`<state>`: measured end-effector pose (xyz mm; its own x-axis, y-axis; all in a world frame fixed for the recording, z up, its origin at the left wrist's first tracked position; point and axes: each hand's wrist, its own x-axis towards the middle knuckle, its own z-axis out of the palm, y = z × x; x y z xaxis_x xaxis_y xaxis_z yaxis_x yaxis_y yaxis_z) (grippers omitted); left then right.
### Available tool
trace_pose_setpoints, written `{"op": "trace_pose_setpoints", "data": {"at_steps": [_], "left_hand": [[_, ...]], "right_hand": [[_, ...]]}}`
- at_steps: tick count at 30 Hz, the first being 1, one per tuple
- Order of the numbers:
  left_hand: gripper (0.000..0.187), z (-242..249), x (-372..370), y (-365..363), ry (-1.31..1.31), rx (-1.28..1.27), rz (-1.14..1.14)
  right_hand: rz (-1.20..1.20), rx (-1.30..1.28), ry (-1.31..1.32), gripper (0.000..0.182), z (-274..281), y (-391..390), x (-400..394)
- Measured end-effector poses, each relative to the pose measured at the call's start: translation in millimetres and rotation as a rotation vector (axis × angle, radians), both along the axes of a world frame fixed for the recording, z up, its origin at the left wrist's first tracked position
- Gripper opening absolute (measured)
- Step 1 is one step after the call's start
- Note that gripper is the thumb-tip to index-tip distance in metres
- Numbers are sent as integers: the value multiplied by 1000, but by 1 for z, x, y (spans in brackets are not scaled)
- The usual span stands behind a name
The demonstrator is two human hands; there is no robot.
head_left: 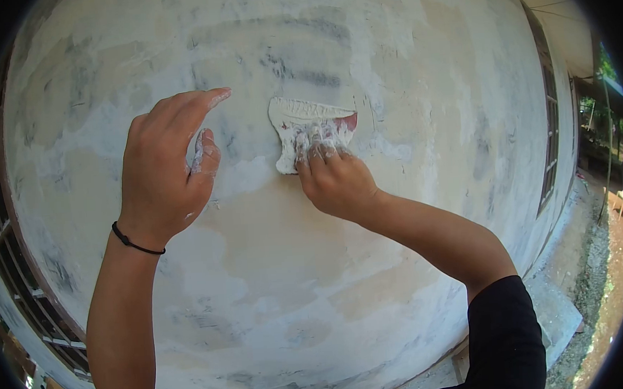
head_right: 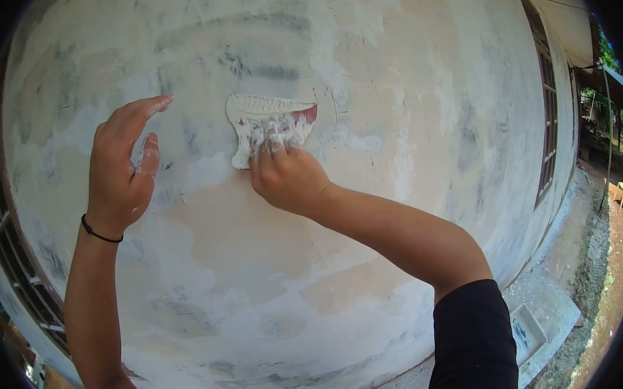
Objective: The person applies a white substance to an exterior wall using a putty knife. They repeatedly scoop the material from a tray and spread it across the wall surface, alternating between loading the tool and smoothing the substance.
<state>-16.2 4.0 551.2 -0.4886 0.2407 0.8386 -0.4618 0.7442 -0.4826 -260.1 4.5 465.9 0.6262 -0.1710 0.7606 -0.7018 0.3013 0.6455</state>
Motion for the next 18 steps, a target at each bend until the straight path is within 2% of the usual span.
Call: {"op": "trace_pose_setpoints", "data": {"at_steps": [5, 7, 8, 9, 11, 12, 16, 18], "left_hand": [[44, -1, 14, 4, 15, -45, -23], [43, -1, 21, 7, -3, -55, -41], [43, -1, 26, 9, 0, -60, -47], [43, -2, 31, 10, -8, -59, -55], [42, -3, 44, 12, -15, -62, -64], [42, -4, 51, 13, -15, -53, -67], [40, -12, 78, 11, -20, -33, -56], [40, -16, 92, 9, -33, -25, -52]], "right_hand": [[78, 210, 109, 28, -78, 18, 24], [103, 381, 89, 22, -93, 39, 38], [132, 347, 69, 15, -100, 43, 43], [127, 343, 71, 15, -96, 50, 48], [298, 708, -192, 14, -80, 69, 60], [298, 821, -316, 13, -69, 71, 61], [248, 951, -577, 18, 2, 103, 67], [294, 946, -770, 32, 26, 105, 63]]}}
